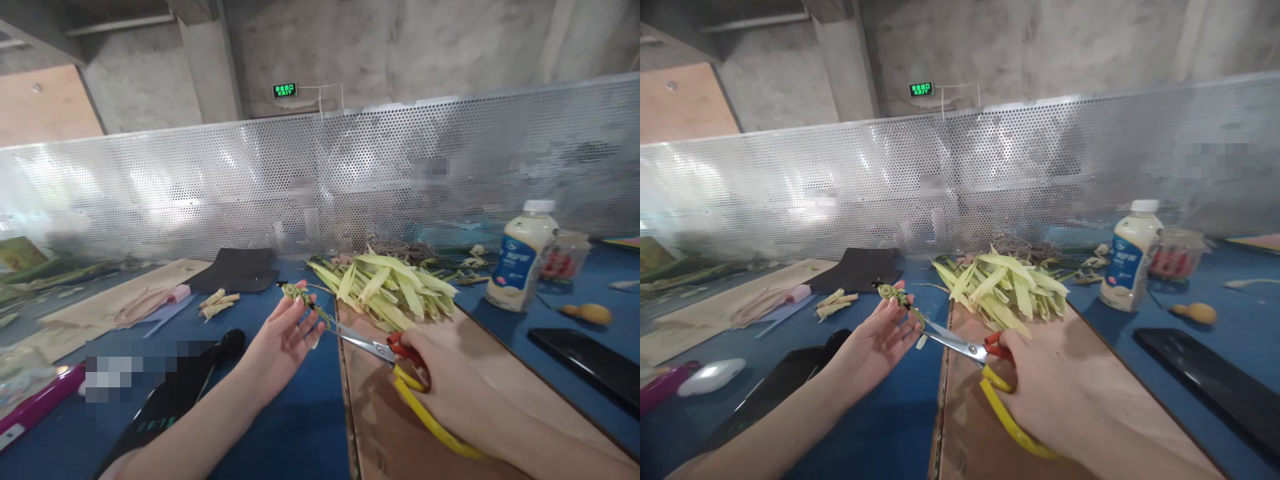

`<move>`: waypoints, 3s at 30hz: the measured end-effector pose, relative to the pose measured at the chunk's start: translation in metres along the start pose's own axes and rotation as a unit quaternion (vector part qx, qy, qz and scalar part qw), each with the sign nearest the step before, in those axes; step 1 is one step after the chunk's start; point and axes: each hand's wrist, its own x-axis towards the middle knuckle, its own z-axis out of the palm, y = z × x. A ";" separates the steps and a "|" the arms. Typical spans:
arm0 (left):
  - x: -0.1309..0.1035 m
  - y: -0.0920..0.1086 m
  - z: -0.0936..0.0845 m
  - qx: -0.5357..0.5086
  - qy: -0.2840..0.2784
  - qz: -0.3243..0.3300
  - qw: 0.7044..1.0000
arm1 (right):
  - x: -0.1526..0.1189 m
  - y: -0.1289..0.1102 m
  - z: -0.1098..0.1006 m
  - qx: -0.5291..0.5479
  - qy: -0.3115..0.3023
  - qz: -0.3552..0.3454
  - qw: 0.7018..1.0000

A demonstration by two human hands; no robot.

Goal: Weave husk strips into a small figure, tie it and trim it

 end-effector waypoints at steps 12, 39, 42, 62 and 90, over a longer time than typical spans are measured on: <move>0.001 0.001 0.003 0.011 0.007 0.002 1.000 | -0.001 -0.017 -0.014 -0.010 -0.073 0.031 0.997; 0.002 -0.002 -0.004 0.045 -0.042 0.015 0.998 | 0.003 0.007 0.009 0.080 -0.020 0.011 0.997; 0.000 -0.003 -0.002 0.057 -0.046 0.026 0.997 | 0.004 0.011 0.012 0.104 -0.024 0.018 0.994; 0.001 -0.004 -0.004 0.081 -0.042 0.044 0.995 | 0.000 -0.006 -0.003 0.131 -0.026 0.034 0.990; -0.006 -0.003 0.005 0.107 -0.038 0.036 0.993 | 0.000 -0.013 -0.006 0.163 -0.058 0.052 0.984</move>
